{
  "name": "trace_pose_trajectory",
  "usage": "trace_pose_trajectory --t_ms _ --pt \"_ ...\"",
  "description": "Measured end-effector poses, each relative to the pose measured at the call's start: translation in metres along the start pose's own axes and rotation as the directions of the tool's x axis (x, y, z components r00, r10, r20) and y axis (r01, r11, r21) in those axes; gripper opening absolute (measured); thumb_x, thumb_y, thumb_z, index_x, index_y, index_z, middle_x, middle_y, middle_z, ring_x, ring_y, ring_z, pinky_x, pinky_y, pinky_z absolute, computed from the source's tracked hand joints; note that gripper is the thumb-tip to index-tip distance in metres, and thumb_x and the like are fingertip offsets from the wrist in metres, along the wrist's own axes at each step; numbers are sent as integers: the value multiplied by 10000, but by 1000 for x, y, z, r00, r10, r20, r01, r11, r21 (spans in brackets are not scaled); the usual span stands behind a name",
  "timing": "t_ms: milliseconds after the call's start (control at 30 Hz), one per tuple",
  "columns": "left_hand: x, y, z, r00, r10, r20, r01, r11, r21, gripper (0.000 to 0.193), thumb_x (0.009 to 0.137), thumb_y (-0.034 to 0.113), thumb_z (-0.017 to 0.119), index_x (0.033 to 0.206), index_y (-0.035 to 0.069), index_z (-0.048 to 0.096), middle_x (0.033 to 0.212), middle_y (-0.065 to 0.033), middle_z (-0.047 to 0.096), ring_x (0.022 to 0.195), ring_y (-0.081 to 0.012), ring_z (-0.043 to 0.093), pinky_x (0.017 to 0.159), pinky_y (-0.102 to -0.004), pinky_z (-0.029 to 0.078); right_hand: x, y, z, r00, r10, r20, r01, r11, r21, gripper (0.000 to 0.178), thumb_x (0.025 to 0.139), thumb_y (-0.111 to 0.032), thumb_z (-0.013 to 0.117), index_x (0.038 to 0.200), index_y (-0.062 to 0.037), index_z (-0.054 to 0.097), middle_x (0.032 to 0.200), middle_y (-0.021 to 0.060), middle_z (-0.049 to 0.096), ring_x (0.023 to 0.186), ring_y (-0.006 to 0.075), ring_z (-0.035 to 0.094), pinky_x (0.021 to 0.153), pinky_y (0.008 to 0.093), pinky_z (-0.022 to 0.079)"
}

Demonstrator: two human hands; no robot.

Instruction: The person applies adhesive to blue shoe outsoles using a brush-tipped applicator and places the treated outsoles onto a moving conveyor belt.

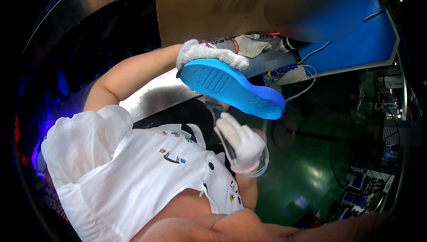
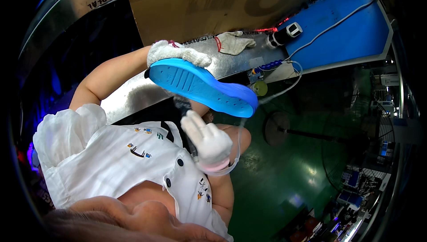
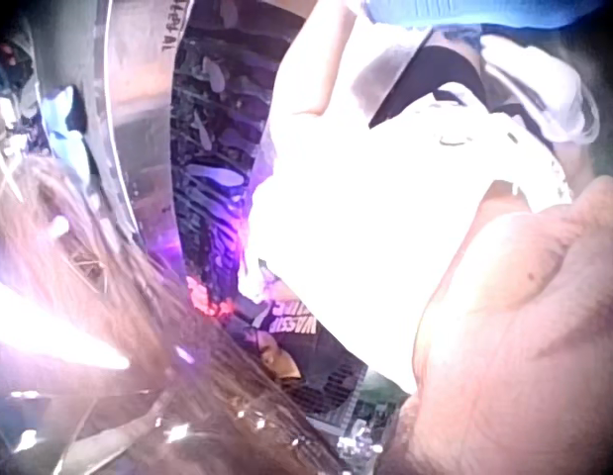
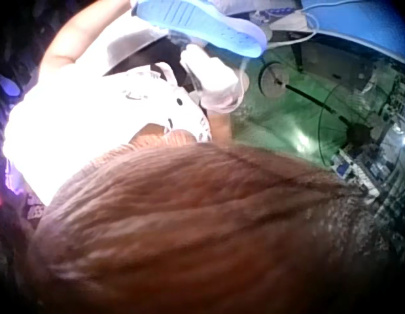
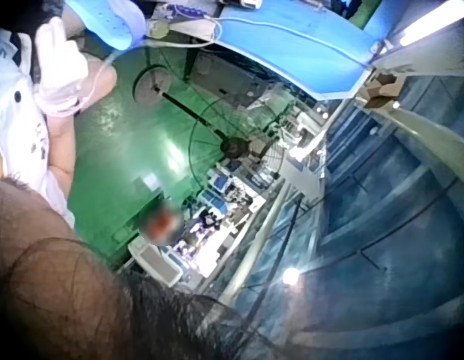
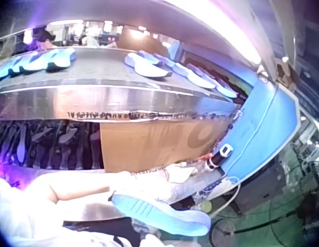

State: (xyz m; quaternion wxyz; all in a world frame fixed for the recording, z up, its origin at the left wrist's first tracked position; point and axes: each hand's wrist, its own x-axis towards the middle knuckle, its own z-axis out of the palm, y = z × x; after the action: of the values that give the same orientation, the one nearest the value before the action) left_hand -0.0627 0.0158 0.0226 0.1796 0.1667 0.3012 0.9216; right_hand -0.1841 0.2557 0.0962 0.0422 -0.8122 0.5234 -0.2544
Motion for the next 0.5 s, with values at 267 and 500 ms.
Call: trace_pose_trajectory --t_ms 267,500 --pt "-44 -15 -25 859 374 -351 -165 849 502 585 945 279 614 1444 28 441 1413 -133 533 1271 -221 540 1055 -335 449 -17 13 10 992 -18 -128 2 992 -125 298 767 -127 742 1064 -148 736 1100 55 730 559 144 562 490 262 440" --pt "-43 -16 -24 776 72 -626 -76 997 20 460 1001 363 515 1324 44 593 1233 -161 659 1026 -244 702 839 -345 601 -14 24 9 960 0 -279 -13 999 -44 290 757 -89 783 1043 -100 734 1047 96 741 550 171 572 496 270 450"
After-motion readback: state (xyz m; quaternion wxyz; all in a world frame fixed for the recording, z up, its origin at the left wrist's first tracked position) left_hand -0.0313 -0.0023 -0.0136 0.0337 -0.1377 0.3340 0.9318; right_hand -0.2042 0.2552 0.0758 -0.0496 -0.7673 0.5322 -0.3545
